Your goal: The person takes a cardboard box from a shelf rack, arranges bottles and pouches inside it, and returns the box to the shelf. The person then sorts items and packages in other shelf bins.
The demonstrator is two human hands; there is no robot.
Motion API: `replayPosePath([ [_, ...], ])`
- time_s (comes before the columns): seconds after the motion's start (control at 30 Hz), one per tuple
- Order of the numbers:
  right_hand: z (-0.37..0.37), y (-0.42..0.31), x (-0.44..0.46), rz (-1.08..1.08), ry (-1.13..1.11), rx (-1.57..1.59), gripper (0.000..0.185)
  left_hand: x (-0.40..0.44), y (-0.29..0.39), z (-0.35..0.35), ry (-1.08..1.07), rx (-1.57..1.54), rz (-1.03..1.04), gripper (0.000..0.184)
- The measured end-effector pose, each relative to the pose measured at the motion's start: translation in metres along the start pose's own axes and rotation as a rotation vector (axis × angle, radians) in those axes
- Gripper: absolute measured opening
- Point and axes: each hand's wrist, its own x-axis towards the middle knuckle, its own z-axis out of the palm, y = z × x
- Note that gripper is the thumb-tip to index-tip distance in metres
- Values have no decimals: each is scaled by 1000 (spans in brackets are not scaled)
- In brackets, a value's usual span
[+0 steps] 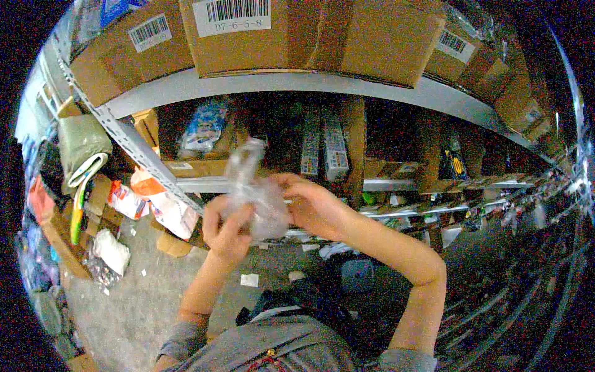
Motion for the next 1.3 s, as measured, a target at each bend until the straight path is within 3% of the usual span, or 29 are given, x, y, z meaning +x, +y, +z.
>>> replayPosePath([
  [0.07, 5, -1, -4, -265, 64, -400, 48, 6, 7, 0, 157, 11, -260, 40],
  [0.1, 8, -3, -8, -268, 67, -399, 48, 12, 8, -1, 156, 7, -258, 40],
  [0.13, 10, -6, -13, -487, 64, -883, 52, 19, 10, -1, 97, -72, -359, 39],
  [0.2, 12, -3, -13, -762, -10, -1348, 64, 25, 12, 5, 13, -236, -523, 35],
  [0.33, 6, 0, -8, -572, 84, -1163, 57, 31, 4, 7, -64, -544, -537, 32],
  [0.43, -3, -4, -2, -816, 177, -1028, 34, 42, 17, -2, -71, -764, -644, 39],
  [0.47, -8, -5, 0, -797, 235, -995, 31, 34, 9, -1, -163, -724, -486, 46],
  [0.5, -10, -6, 0, -777, 293, -963, 29, 34, 9, 0, -163, -724, -484, 46],
  [0.53, 0, -10, -5, -568, 359, -860, 25, 35, 9, 1, -239, -421, -222, 46],
  [0.57, -3, -6, -1, -568, 360, -860, 25, 36, 9, 3, -304, -116, 38, 46],
  [0.63, -8, 2, 11, -496, 211, -380, 25, 35, 7, 4, -313, 41, 135, 43],
  [0.67, 2, -1, 6, -360, 233, -261, 22, 37, 3, 4, -326, 83, 190, 43],
  [0.7, -1, -1, 6, -360, 229, -260, 22, 40, -2, 3, -339, 126, 245, 43],
  [0.77, -8, -4, 5, -125, 69, -431, 20, 41, -4, 2, -368, 79, 219, 40],
  [0.83, -4, -5, 4, -60, 97, -487, 26, 30, -7, 7, -379, -351, -198, 37],
  [0.9, 1, 1, 3, -381, 168, -323, 37, 29, -4, 2, -313, -304, -155, 36],
  [0.93, -1, -2, 3, -447, 107, -406, 48, 30, -4, 0, -248, -259, -109, 35],
  [0.97, -2, 0, 4, -450, 112, -405, 48, 29, -4, 0, -250, -264, -106, 35],
  [1.03, -10, 10, 10, -641, 21, -530, 44, 29, -5, 0, -304, -303, -240, 42],
  [1.07, -16, 11, 11, -645, 11, -743, 33, 28, -6, 2, -305, -303, -240, 42],
  [1.13, -12, 18, 9, -729, 90, -865, 26, 29, -7, 10, -152, -326, -472, 47],
  [1.17, -6, 19, 8, -808, 172, -986, 21, 31, -5, 13, -153, -327, -471, 47],
  [1.27, -2, 13, 9, -778, 241, -915, 20, 34, -3, 22, -23, -201, -509, 54],
  [1.3, -3, 10, 12, -766, 260, -942, 20, 33, -8, 25, -118, -84, -339, 57],
])
